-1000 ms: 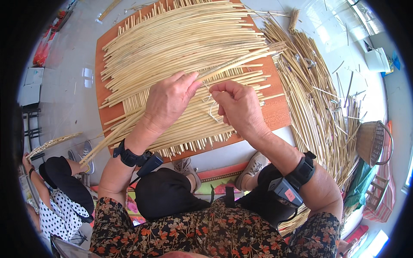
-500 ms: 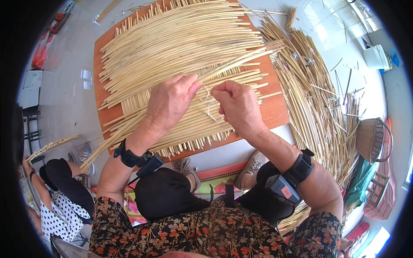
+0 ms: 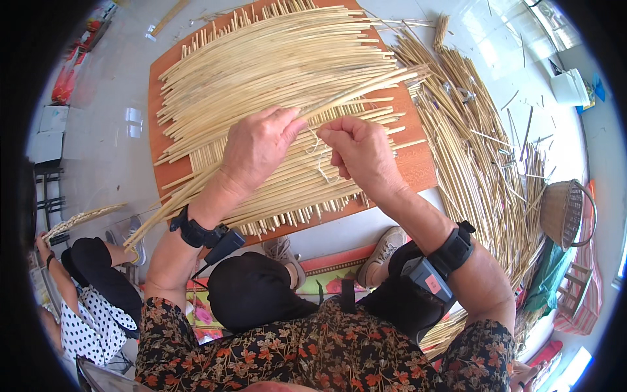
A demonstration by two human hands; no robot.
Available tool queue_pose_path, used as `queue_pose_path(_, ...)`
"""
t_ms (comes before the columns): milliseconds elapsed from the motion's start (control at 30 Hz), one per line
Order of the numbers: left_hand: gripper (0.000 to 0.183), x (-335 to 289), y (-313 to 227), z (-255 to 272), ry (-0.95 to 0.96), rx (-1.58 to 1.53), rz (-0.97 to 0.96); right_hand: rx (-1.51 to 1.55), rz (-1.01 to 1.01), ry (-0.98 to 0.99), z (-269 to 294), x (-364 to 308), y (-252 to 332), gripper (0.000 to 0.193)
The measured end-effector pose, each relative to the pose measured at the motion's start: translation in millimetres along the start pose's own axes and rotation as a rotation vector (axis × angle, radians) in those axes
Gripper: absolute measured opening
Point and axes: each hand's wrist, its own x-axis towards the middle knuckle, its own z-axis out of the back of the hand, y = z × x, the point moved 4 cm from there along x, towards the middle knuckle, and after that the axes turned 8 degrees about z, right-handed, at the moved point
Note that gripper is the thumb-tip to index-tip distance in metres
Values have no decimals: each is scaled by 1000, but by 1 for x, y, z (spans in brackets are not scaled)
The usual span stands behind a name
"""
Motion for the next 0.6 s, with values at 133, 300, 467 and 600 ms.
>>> queue_pose_path(133,25,13,-13,27,30,131,-44,120,45,5,1,-2,12,17)
queue_pose_path(300,28,16,-42,57,55,254,-31,298,73,-8,2,-17,18,15)
queue_pose_path(467,25,4,-65,60,5,278,28,389,95,-67,2,-32,12,15)
queue_pose_path(600,25,2,-69,54,10,248,102,426,125,-32,11,-29,10,13)
